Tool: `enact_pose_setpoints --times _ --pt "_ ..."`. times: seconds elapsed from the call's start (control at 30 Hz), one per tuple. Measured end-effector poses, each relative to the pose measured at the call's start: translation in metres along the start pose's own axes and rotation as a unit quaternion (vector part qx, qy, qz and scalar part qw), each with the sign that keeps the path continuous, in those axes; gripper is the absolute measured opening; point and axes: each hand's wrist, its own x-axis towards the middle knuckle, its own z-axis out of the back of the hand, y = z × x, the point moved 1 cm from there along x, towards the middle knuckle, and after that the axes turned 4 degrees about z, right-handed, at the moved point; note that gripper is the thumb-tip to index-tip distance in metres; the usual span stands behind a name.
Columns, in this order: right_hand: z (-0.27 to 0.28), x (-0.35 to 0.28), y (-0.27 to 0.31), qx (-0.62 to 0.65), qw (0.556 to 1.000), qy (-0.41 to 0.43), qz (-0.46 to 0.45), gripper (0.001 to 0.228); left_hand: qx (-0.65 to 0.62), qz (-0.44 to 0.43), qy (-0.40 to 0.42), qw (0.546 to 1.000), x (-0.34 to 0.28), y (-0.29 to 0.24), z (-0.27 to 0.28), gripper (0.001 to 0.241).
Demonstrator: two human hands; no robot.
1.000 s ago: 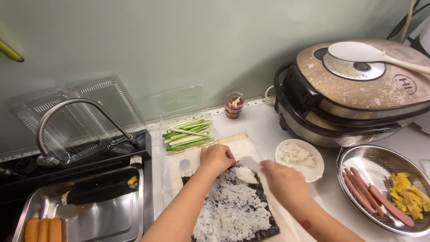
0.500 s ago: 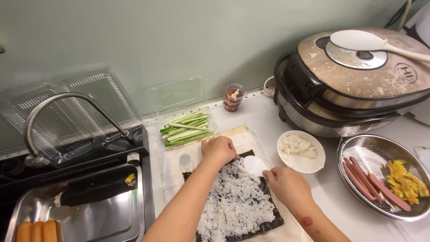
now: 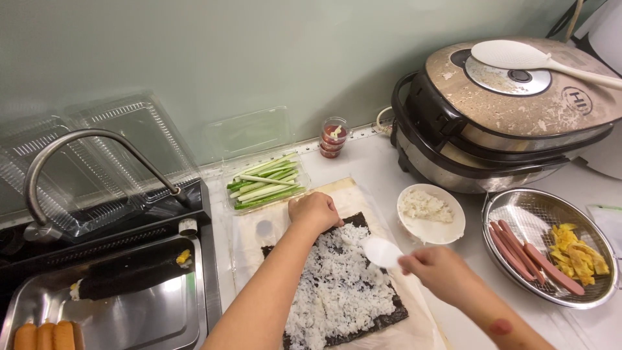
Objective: Making sushi rolls by spreading rice on seaweed and adding ingredients like cucumbers and sausages.
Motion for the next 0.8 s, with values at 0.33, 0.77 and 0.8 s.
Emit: enact_pose_setpoints --times 0.33,0.77,0.8 --pt "-0.008 -0.014 0.033 -0.099 0.995 -0.028 -0.008 0.038 0.013 0.007 0.007 1.0 -0.001 0.001 0.003 0.025" --pt "-0.011 0.014 0.026 -0.037 0.999 0.015 0.015 0.037 -0.007 -0.005 0.003 1.0 0.0 -0.001 0.004 0.025" --pt "-0.013 0.017 0.025 -0.003 0.999 -0.001 0.037 0.038 -0.005 -0.003 0.009 1.0 0.0 0.001 0.004 0.024"
